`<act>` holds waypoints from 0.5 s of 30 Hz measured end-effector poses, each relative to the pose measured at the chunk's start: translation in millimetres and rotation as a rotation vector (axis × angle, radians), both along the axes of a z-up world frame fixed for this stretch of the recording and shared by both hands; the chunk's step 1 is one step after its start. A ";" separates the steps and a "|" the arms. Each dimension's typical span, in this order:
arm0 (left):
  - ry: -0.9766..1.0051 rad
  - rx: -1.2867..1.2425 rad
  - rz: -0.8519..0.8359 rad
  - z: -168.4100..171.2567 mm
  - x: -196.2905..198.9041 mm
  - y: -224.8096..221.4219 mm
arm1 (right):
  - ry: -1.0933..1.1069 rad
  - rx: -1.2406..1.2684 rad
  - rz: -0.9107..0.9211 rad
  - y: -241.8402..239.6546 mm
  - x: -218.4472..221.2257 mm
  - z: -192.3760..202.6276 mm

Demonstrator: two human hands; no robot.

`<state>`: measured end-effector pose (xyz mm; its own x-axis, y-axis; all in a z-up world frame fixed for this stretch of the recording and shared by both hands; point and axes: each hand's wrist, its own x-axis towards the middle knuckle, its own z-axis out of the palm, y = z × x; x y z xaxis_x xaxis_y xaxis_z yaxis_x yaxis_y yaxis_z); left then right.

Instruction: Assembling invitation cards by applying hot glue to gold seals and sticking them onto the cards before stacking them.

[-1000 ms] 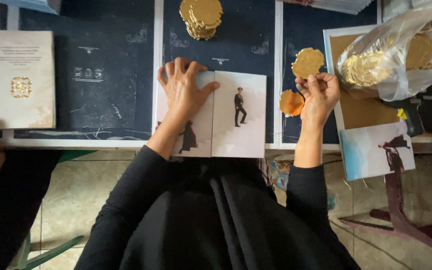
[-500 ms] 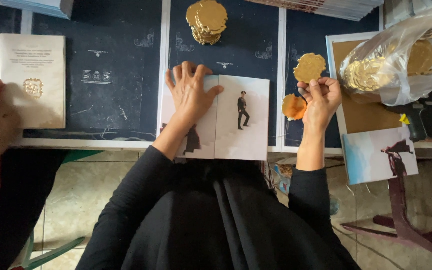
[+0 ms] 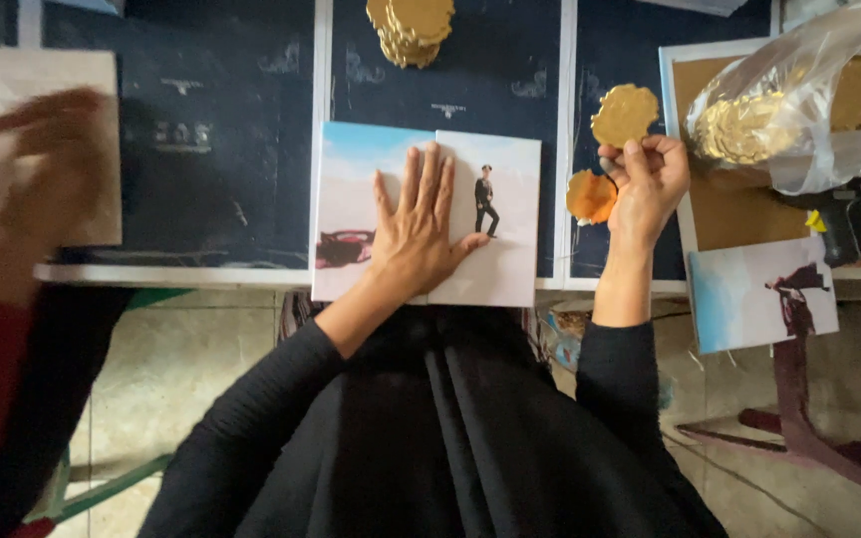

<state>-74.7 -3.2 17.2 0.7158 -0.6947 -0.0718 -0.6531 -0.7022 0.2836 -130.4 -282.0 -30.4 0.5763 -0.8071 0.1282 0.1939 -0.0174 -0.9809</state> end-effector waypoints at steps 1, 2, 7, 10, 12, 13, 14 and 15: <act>0.027 0.012 -0.003 2.9 1.2 -0.9 | -0.032 -0.015 0.027 -2.7 1.4 -0.9; 0.022 0.011 0.003 -2.6 1.6 -2.5 | -0.036 -0.015 0.032 -2.1 2.0 0.0; -0.046 -0.048 -0.044 20.2 -5.9 -18.3 | -0.010 -0.007 -0.002 -3.3 -1.9 -3.9; -0.084 -0.092 -0.097 44.6 -13.6 -26.2 | -0.025 0.010 -0.016 0.3 1.6 5.2; -0.075 -0.062 -0.087 6.1 -10.7 -28.9 | -0.019 0.006 -0.017 2.0 -0.7 5.4; -0.074 -0.029 -0.077 -11.7 -9.0 -30.3 | -0.020 0.005 -0.016 3.0 -1.5 6.5; -0.079 -0.031 -0.086 -11.1 -6.7 -31.4 | -0.025 0.003 -0.025 6.2 -0.7 12.9; -0.060 -0.036 -0.093 -10.4 -5.0 -32.0 | -0.026 0.018 -0.027 9.8 -0.4 19.3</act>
<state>-79.7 -35.3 6.9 0.6501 -0.7599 -0.0047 -0.7316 -0.6275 0.2663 -130.8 -272.2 -11.1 0.5513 -0.8244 0.1282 0.2185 -0.0056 -0.9758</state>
